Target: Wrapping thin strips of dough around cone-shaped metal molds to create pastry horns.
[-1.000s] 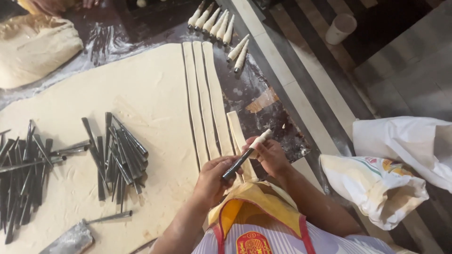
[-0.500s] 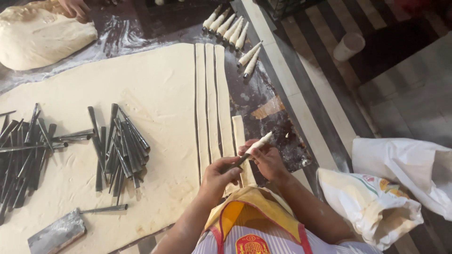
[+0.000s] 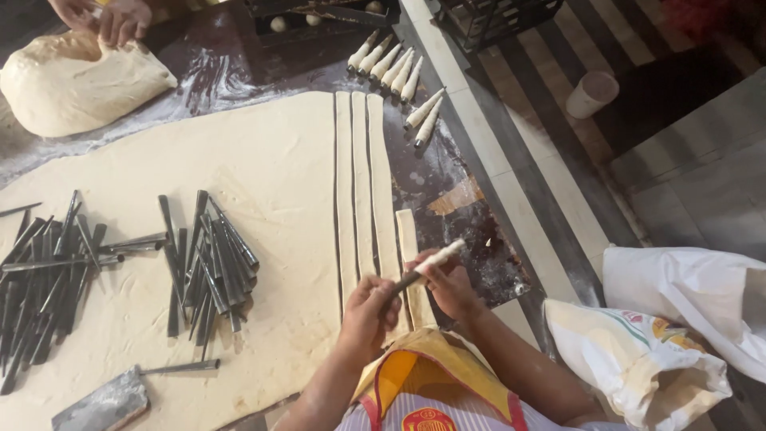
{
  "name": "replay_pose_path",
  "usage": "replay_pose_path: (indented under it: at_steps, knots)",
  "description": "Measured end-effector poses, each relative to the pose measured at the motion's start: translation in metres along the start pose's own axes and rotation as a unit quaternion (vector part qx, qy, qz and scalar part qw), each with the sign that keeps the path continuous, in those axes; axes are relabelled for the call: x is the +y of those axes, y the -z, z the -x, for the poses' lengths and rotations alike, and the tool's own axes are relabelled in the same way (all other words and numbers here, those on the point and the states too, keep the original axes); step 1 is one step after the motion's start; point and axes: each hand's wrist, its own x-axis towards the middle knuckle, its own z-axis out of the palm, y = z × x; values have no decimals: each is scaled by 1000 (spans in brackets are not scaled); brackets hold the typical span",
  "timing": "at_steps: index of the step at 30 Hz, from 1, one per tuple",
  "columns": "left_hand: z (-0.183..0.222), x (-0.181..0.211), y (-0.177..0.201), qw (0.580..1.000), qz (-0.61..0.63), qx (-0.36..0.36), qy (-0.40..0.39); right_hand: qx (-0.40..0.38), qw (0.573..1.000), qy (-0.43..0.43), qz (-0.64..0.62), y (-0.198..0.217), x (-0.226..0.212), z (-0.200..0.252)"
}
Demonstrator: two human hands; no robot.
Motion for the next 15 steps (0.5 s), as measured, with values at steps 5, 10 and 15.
replay_pose_path:
  at_steps: [5,10,15]
  knots:
    - [-10,8,-5,977,-161,13,-142,70,998,-7,-7,-33,-14,-6]
    - [-21,-4,4,998,-21,56,-21,89,996,-1,28,-20,2,-6]
    - [-19,1,1,985,-86,89,-122,54,998,5,13,-28,4,-16]
